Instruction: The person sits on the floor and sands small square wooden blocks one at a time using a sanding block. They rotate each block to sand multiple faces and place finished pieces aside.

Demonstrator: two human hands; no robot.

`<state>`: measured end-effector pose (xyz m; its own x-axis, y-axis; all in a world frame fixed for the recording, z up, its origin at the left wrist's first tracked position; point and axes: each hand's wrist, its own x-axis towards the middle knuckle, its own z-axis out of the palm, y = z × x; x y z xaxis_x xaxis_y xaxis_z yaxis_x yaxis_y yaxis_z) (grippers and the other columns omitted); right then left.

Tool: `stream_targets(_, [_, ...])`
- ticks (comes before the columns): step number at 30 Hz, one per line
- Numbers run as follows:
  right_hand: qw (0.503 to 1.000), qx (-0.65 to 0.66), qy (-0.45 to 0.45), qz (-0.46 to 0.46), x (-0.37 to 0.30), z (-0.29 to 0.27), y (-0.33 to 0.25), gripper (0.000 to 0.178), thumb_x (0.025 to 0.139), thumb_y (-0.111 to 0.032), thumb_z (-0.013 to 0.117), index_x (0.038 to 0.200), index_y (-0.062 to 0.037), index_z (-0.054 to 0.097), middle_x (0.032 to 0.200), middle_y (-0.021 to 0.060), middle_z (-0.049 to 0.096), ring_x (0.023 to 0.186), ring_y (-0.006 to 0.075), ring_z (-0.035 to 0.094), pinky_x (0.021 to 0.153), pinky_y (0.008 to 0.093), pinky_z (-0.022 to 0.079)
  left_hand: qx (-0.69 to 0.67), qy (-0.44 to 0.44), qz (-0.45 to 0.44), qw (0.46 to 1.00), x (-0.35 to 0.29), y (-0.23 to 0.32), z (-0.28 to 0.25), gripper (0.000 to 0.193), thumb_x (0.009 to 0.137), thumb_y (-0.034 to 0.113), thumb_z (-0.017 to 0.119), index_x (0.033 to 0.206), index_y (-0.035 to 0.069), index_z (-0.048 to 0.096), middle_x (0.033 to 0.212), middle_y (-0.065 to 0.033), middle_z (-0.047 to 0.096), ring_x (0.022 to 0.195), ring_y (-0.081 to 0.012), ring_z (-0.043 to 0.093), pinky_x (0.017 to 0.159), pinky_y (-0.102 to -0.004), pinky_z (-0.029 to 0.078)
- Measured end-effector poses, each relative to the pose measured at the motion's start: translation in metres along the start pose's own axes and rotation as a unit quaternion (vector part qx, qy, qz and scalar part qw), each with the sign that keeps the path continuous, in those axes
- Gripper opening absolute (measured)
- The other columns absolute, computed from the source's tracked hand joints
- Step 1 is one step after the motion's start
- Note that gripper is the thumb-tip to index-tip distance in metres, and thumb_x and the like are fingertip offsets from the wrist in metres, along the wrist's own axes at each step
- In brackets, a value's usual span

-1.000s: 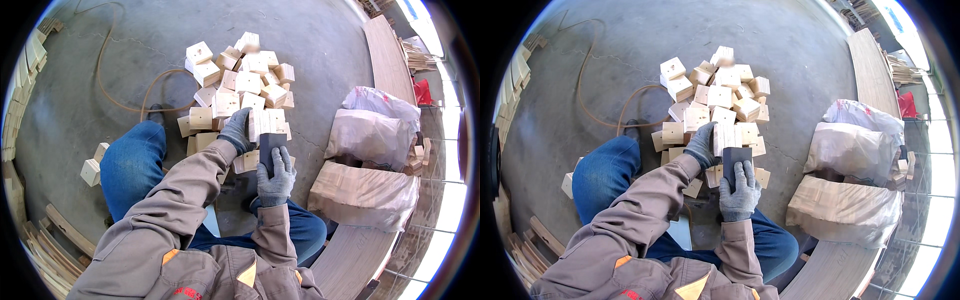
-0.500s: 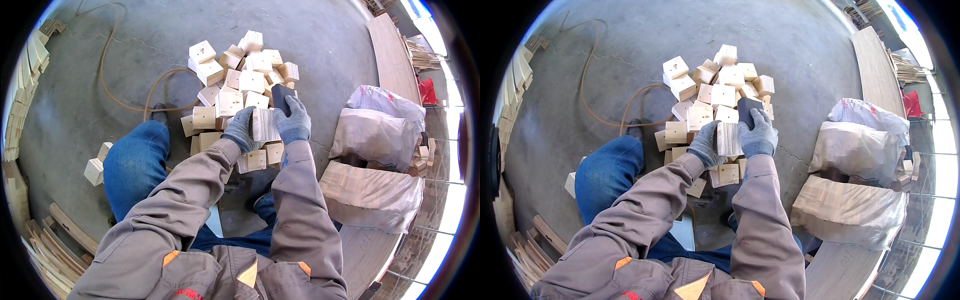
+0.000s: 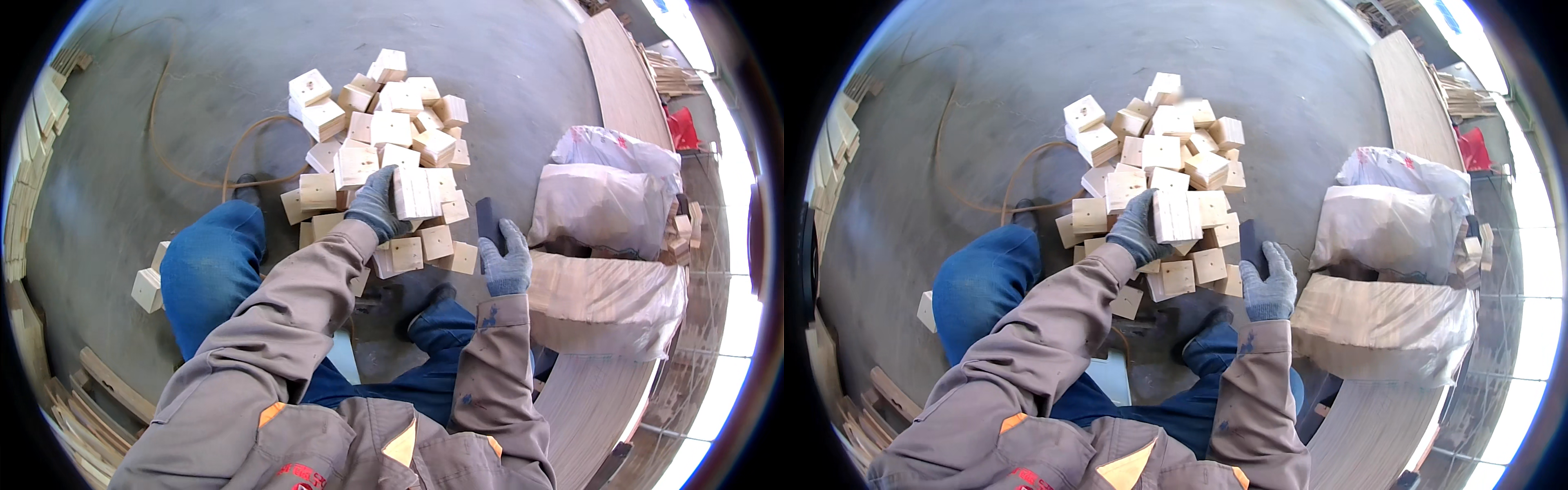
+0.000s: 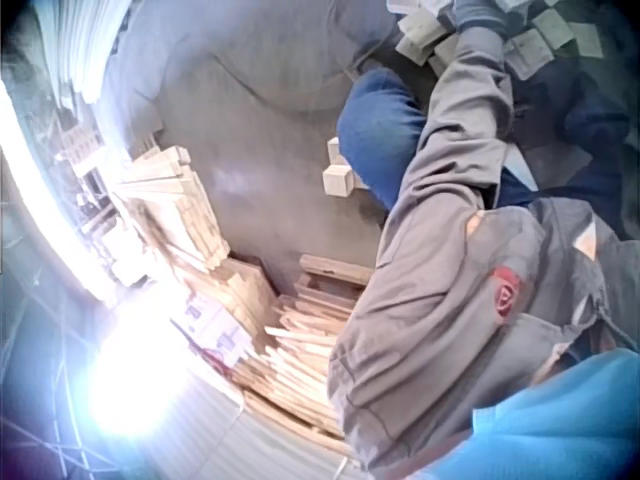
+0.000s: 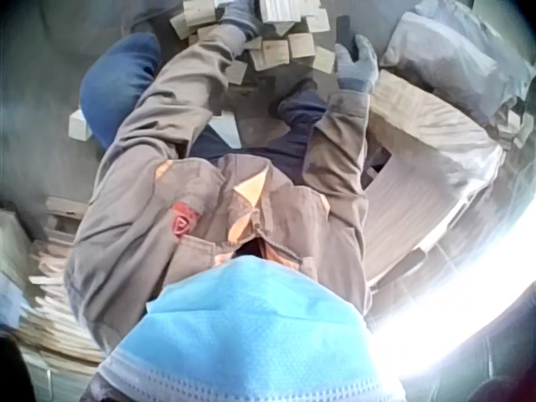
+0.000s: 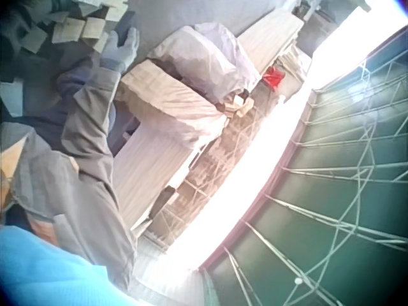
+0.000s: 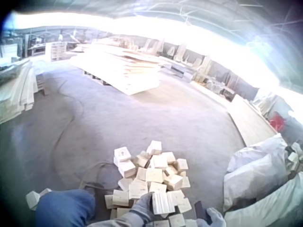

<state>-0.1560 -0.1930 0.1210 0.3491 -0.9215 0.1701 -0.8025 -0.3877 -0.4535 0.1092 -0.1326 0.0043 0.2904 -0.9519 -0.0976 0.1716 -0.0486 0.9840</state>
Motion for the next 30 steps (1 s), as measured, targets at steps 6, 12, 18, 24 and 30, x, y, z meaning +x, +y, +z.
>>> stream_targets(6, [0.993, 0.084, 0.069, -0.036, -0.012, -0.055, -0.030, 0.054, 0.082, -0.013, 0.082, 0.130, 0.0024, 0.064, 0.133, 0.0201, 0.064, 0.123, 0.0321, 0.063, 0.106, 0.0370, 0.050, -0.011, 0.056, 0.001, 0.998, 0.006, -0.026, -0.014, 0.112, 0.054, 0.020, 0.099, 0.147, 0.007, 0.039, 0.137, -0.0072, 0.060, 0.127, -0.0220, 0.057, 0.110, -0.0351, 0.049])
stream_targets(12, [0.972, 0.192, 0.097, 0.092, -0.047, -0.074, 0.014, 0.054, 0.083, -0.011, 0.082, 0.133, 0.0013, 0.063, 0.129, 0.0177, 0.066, 0.117, 0.0290, 0.066, 0.103, 0.0365, 0.051, 0.090, 0.098, 0.008, 0.991, -0.015, 0.034, -0.009, 0.086, 0.078, 0.032, 0.088, 0.146, 0.008, 0.043, 0.145, -0.0100, 0.057, 0.132, -0.0281, 0.056, 0.107, -0.0495, 0.052])
stream_targets(18, [0.957, 0.241, 0.118, 0.114, -0.043, -0.050, 0.033, 0.054, 0.082, -0.017, 0.083, 0.130, 0.0006, 0.065, 0.123, 0.0185, 0.070, 0.109, 0.0274, 0.070, 0.098, 0.0361, 0.054, -0.499, 0.140, -0.239, 0.821, -0.017, 0.055, 0.010, 0.044, 0.106, 0.037, 0.037, 0.137, 0.015, 0.058, 0.134, -0.0086, 0.066, 0.122, -0.0354, 0.065, 0.097, -0.0675, 0.052])
stream_targets(24, [0.956, 0.273, -0.008, 0.108, -0.041, -0.027, -0.016, 0.054, 0.086, -0.022, 0.082, 0.132, -0.0007, 0.065, 0.123, 0.0190, 0.071, 0.109, 0.0267, 0.070, 0.098, 0.0347, 0.054, -0.544, 0.061, -0.328, 0.770, -0.040, 0.060, 0.028, 0.048, 0.104, 0.048, 0.046, 0.139, 0.018, 0.059, 0.136, -0.0066, 0.065, 0.124, -0.0317, 0.063, 0.105, -0.0592, 0.050])
stream_targets(30, [0.821, 0.493, -0.104, 0.269, -0.037, -0.018, -0.044, 0.049, 0.090, -0.019, 0.078, 0.132, 0.0025, 0.065, 0.117, 0.0130, 0.072, 0.098, 0.0183, 0.068, 0.085, 0.0304, 0.057, 0.053, -0.193, -0.065, 0.978, -0.080, 0.102, 0.057, 0.085, 0.081, 0.079, 0.062, 0.145, 0.024, 0.053, 0.141, -0.0023, 0.063, 0.131, -0.0250, 0.057, 0.113, -0.0358, 0.043])
